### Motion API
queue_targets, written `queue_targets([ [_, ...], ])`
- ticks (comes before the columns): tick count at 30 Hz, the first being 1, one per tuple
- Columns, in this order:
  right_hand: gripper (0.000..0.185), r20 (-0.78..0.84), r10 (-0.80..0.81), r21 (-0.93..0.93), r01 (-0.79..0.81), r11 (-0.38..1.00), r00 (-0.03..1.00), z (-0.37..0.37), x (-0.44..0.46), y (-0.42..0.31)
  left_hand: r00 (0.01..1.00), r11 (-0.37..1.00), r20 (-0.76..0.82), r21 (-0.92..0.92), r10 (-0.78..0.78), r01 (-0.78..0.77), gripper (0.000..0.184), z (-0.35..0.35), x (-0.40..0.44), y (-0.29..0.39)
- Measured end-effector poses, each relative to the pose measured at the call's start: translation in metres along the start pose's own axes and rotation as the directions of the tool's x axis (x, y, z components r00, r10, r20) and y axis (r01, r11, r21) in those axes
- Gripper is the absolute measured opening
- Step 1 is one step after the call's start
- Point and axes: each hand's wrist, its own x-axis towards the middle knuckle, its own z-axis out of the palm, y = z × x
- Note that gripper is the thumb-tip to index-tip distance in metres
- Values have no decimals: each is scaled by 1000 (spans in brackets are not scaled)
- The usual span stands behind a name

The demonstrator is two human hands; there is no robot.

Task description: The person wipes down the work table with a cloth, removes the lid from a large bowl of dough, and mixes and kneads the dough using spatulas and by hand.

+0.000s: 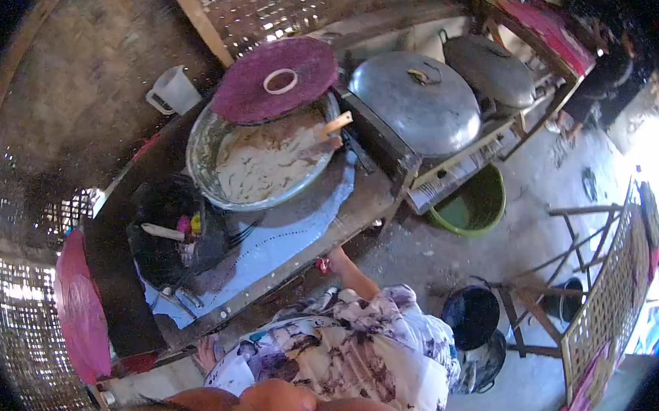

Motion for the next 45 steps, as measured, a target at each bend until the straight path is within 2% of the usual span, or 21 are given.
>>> queue_targets([
  [2,30,-79,-33,-336,5,942,996,4,-21,2,1000,999,-30,-33,1,-2,39,9,-7,-3],
  [3,28,74,-37,-743,80,664,997,-12,-20,7,999,999,-35,-46,-20,19,38,11,-9,-2],
  [4,25,212,26,-954,201,225,977,-26,-24,6,998,997,-43,-62,-42,40,37,12,-11,1],
  [6,22,374,291,-887,248,389,880,-42,-40,1,995,993,-73,-102,-71,63,37,15,-13,5],
  [8,24,368,559,-820,-23,571,743,31,-115,-63,990,987,-116,-149,-83,65,37,18,-14,6],
  [11,29,555,475,-697,70,714,683,114,-155,-146,990,985,-117,-163,-81,61,37,14,-7,12],
  [12,33,669,351,-585,172,793,656,132,-150,-170,990,978,-114,-200,-79,55,37,11,-2,15],
  [13,34,677,63,-354,249,901,733,152,-144,-181,991,971,-112,-236,-77,48,37,7,4,18],
  [14,30,745,-57,-176,279,944,665,177,-133,-201,991,962,-111,-272,-73,40,37,5,8,20],
  [15,24,599,-234,-32,315,949,766,206,-132,-214,982,965,-180,-261,-57,8,34,16,12,20],
  [17,19,418,-370,300,258,918,830,232,-74,-234,979,960,-190,-281,-80,24,32,10,24,27],
  [19,17,317,-352,213,296,931,881,236,-20,-255,967,957,-230,-288,-106,36,30,4,32,29],
  [21,30,-8,-374,169,370,913,927,247,15,-260,941,956,-308,-289,-138,46,28,6,35,29],
  [23,39,-75,-316,80,322,943,946,246,56,-272,923,955,-337,-283,-187,90,27,2,34,27],
  [26,10,30,-334,121,328,937,942,233,106,-291,884,948,-382,-268,-269,172,26,0,27,17],
  [27,10,64,-331,258,305,917,941,238,96,-292,868,945,-400,-261,-294,199,27,0,23,11],
  [30,10,-16,-415,273,404,873,909,249,80,-296,818,900,-400,-319,-413,299,28,1,13,2],
  [33,20,60,-430,220,409,886,901,239,83,-302,742,859,-456,-397,-491,324,26,12,12,-2],
  [36,18,209,-440,134,420,898,873,244,51,-295,780,846,-469,-515,-413,138,27,16,33,7],
  [39,17,301,-378,108,362,926,876,264,-1,-277,892,798,-335,-601,-304,46,32,17,67,23],
  [45,19,461,-120,-119,195,974,879,290,-67,-208,975,774,-122,-593,188,-223,45,26,148,62],
])
